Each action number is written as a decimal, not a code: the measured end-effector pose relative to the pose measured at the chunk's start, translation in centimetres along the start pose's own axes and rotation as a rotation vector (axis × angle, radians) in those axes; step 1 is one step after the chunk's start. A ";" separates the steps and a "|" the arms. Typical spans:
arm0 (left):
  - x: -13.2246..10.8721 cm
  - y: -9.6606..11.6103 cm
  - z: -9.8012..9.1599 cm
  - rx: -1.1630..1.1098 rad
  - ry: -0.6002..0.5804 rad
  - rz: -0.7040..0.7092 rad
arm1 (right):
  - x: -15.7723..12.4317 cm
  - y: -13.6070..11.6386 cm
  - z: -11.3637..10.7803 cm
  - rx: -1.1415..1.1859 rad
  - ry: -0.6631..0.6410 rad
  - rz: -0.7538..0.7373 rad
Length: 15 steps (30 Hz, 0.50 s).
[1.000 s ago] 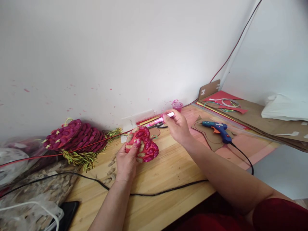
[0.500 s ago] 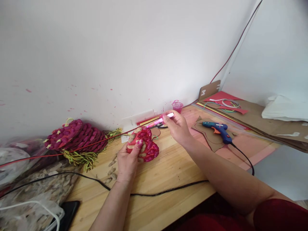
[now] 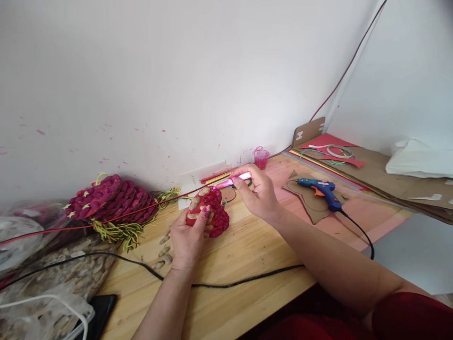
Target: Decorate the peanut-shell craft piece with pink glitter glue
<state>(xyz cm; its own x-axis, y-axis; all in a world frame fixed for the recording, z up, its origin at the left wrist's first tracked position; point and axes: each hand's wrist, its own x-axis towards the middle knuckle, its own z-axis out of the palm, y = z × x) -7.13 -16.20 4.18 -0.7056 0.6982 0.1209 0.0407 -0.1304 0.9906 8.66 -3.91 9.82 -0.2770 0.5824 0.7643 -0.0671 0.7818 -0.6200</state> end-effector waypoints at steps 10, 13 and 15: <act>0.0 0.2 0.1 0.024 -0.005 -0.016 | 0.1 0.1 -0.2 -0.029 0.035 -0.004; 0.0 0.2 0.1 0.055 -0.006 -0.023 | 0.1 0.0 -0.2 -0.036 0.007 -0.005; 0.0 0.2 0.1 0.068 -0.003 -0.019 | 0.1 0.0 -0.2 -0.069 0.004 -0.020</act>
<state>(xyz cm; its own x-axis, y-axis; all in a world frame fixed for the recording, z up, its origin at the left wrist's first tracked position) -7.05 -16.11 4.38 -0.7043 0.7025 0.1024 0.0757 -0.0691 0.9947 8.80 -3.80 9.96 -0.2726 0.5676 0.7769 -0.0061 0.8064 -0.5913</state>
